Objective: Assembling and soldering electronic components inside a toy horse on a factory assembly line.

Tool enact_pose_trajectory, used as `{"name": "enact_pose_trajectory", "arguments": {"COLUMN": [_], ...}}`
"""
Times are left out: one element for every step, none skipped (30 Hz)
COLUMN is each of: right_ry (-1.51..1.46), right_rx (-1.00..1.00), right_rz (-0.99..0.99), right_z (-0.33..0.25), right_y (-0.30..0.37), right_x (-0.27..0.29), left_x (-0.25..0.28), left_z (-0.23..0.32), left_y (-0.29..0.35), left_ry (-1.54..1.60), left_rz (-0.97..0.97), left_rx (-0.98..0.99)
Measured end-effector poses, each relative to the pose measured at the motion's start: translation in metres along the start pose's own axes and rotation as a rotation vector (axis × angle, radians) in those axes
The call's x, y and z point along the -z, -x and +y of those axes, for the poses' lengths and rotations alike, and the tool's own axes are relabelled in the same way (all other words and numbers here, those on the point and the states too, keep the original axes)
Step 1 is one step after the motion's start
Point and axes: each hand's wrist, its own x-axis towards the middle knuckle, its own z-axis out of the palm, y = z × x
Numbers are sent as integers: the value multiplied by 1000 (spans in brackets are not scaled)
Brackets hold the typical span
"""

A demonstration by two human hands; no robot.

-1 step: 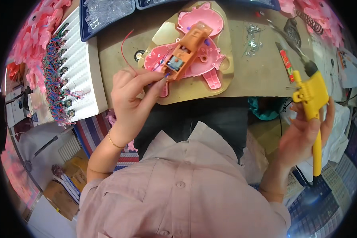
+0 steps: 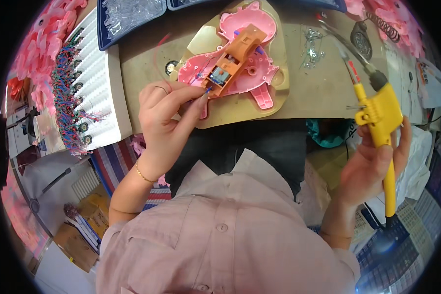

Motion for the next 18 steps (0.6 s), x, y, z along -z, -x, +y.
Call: {"name": "enact_pose_trajectory", "arguments": {"right_ry": [8,-6,-20,27,36,79,117,119,123,126,129,130,136,142,144,127,109,108], "right_rx": [-3,-13,-23,-17,-16,12,39,34,34,36,38,39,37,34,31,33,34,33], "right_rz": [-2,-41,-81,-67,-74,-70,-66,-77,-83,-76,-68,-68,-115,-163,-163,-144,-127,-126], "right_z": [-1,-2,-4,-7,-8,-8,-8,-8,-8,-8,-8,-9,-8,-7,-6,-6,-5,-5], "right_y": [2,4,6,8,10,13,18,21,22,24,24,24,22,21,19,18,16,15], "right_x": [-7,-13,-18,-23,-24,-23,-21,-18,-18,-19,-20,-19,-18,-18,-20,-21,-22,-22], "left_x": [-6,-7,-7,-8,-9,-9,-9,-11,-14,-15,-15,-16,-17,-19,-19,-19,-19,-18], "left_z": [2,2,4,6,6,6,6,5,3,1,0,-2,-5,-7,-8,-7,-6,-5], "left_y": [-1,0,-1,-1,0,1,3,4,5,7,9,12,14,15,15,14,14,14], "left_ry": [-60,-54,-58,-60,-52,-3,41,44,10,-26,-25,-166,-306,-356,-353,-369,-385,-386], "left_rz": [94,94,91,92,97,97,97,101,146,189,190,204,213,206,203,197,191,190], "left_rx": [-48,-42,-27,-10,-2,35,73,80,-4,-91,-90,-235,-377,-385,-383,-391,-398,-398]}}
